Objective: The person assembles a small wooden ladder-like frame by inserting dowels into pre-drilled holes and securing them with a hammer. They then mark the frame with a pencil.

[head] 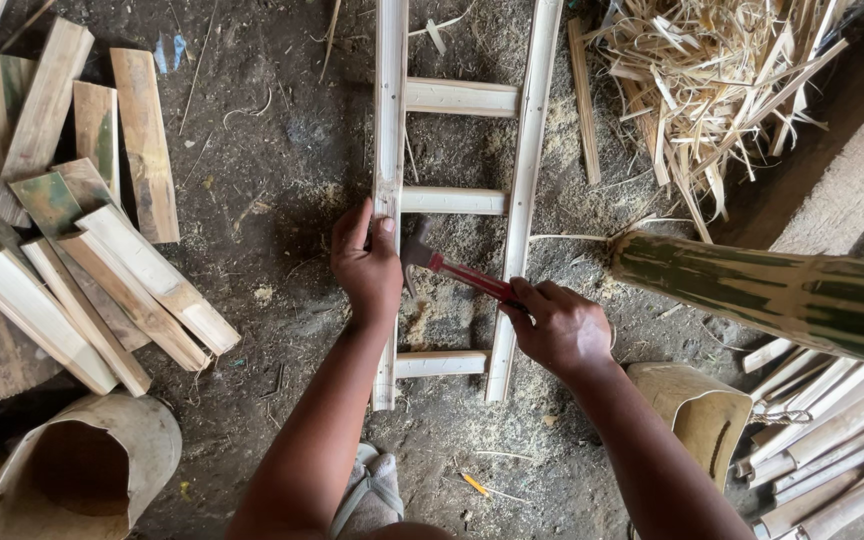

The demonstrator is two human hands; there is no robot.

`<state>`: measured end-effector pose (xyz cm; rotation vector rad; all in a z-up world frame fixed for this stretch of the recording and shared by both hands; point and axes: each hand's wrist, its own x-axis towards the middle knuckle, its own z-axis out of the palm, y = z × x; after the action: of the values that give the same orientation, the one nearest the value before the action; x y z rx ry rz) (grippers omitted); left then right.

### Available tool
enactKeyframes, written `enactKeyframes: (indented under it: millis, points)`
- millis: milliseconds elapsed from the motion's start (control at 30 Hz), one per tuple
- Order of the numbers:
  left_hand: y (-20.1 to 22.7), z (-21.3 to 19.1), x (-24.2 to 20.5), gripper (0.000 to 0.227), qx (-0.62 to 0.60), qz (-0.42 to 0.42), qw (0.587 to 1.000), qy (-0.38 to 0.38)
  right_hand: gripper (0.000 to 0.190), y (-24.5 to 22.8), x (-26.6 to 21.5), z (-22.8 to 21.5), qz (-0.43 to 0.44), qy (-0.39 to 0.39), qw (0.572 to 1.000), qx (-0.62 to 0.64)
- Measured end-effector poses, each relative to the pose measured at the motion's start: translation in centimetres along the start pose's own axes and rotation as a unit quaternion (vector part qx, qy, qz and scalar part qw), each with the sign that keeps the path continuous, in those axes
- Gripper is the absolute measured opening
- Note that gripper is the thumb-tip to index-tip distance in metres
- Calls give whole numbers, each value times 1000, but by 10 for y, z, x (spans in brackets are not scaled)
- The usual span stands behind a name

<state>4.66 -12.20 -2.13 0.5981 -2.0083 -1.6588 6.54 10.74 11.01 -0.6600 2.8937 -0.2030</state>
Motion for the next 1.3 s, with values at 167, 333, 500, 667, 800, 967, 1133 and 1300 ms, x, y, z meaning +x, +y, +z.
enactKeyframes:
  millis: [167,333,500,667,800,967,1133,1300]
  points:
    - [4,3,0,27,-78,-51,996,-4,23,3,7,-8,-33,1,999,15]
    - [5,2,1,28,15,27,1000,-2,22,2,10,-6,-34,25,999,27]
    - [11,2,3,27,-41,-19,999,-9,19,3,5,-8,-29,20,997,64]
    - [30,-6,8,23,115,-74,990,-47,19,0,-25,9,3,-8,984,177]
    - [52,-18,20,20,152,-281,932,-170,28,-18,-61,30,68,-35,957,279]
    - [57,-15,40,19,38,-398,890,-221,33,-39,-69,43,79,-15,941,330]
    - [60,-19,43,22,32,-404,880,-246,35,-48,-28,44,84,-20,928,361]
    - [51,-14,37,22,64,-406,882,-230,38,-48,0,9,78,-3,918,388]
